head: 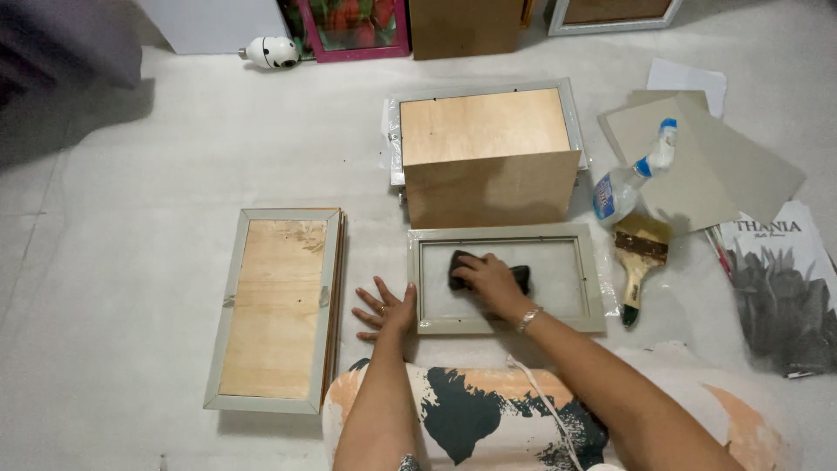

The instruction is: Cleaning the glass of a picture frame using a black cloth.

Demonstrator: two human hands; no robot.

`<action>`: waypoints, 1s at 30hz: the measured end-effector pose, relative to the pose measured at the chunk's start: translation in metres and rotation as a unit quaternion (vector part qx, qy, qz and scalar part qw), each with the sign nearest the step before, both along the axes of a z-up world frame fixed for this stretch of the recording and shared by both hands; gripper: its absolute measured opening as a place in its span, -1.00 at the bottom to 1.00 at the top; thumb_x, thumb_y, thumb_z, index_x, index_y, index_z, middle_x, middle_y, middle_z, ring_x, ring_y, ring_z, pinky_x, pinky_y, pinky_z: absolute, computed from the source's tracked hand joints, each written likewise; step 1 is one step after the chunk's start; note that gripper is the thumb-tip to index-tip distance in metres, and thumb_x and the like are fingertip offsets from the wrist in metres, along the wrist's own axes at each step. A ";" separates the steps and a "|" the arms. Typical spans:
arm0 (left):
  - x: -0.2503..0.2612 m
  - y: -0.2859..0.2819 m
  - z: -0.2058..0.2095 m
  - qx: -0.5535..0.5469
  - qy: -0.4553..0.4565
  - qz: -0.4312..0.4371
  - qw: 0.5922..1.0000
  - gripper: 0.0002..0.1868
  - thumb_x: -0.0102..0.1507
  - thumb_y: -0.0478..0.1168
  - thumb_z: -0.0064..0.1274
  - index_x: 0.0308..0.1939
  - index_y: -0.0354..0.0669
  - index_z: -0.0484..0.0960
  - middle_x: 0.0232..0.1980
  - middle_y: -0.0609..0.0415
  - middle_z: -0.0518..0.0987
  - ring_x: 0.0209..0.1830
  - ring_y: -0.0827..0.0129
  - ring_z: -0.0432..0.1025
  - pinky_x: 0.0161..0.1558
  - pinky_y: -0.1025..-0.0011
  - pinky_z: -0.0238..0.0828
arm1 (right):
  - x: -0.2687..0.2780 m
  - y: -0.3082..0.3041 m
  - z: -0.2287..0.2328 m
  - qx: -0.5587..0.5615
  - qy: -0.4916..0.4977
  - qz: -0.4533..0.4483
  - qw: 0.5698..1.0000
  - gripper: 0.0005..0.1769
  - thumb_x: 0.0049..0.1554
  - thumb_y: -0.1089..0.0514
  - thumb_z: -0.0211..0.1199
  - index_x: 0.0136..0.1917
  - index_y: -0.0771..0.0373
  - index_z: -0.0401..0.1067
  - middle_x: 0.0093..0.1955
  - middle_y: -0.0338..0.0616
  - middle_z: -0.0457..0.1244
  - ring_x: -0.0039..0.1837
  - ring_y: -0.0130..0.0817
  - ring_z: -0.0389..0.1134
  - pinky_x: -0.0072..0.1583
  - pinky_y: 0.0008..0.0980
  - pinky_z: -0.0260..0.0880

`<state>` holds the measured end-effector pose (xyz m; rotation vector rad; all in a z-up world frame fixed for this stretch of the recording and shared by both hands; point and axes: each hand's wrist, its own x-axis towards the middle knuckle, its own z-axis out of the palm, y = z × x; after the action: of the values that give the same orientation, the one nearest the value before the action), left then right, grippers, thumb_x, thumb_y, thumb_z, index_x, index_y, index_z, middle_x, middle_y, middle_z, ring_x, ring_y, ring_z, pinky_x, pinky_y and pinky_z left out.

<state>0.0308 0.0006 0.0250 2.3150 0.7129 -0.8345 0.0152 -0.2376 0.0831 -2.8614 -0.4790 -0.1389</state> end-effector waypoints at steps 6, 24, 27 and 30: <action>0.001 -0.001 -0.003 0.005 0.008 0.000 1.000 0.04 0.22 0.68 -0.48 0.56 0.57 -0.63 0.58 0.18 -0.89 0.52 -0.28 -0.91 0.27 -0.58 -0.94 | 0.047 0.077 -0.003 -0.036 -0.009 -0.020 0.999 -0.64 0.16 0.18 0.18 0.18 -0.24 0.40 0.34 -0.37 0.25 0.18 0.00 0.32 -0.04 -0.15 0.46; 0.003 0.002 -0.011 0.005 -0.008 0.006 1.000 0.04 0.24 0.66 -0.48 0.58 0.50 -0.60 0.58 0.16 -0.88 0.53 -0.28 -0.89 0.23 -0.58 -1.00 | -0.020 -0.166 0.007 -0.135 0.142 -0.193 0.961 -0.49 0.15 0.32 0.13 0.28 -0.18 0.44 0.40 -0.35 0.27 0.26 0.23 0.34 0.04 0.20 0.53; 0.002 0.001 -0.001 0.001 -0.006 0.004 1.000 0.05 0.23 0.68 -0.49 0.58 0.50 -0.60 0.58 0.15 -0.88 0.52 -0.28 -0.91 0.23 -0.58 -0.99 | -0.029 -0.178 -0.007 -0.143 0.105 -0.205 0.962 -0.51 0.17 0.30 0.10 0.27 -0.18 0.45 0.37 -0.29 0.29 0.20 0.23 0.37 -0.04 0.14 0.56; 0.004 0.001 -0.005 -0.013 -0.010 0.008 1.000 0.07 0.23 0.67 -0.44 0.57 0.50 -0.61 0.56 0.16 -0.92 0.49 -0.29 -0.96 0.21 -0.58 -1.02 | -0.021 -0.154 -0.019 -0.049 0.104 -0.212 0.970 -0.50 0.12 0.35 0.11 0.27 -0.05 0.46 0.38 -0.15 0.26 0.19 0.26 0.34 -0.06 0.06 0.60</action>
<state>0.0346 0.0018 0.0199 2.2897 0.7064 -0.8077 -0.0060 -0.3917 0.0636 -2.9871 0.1761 0.1145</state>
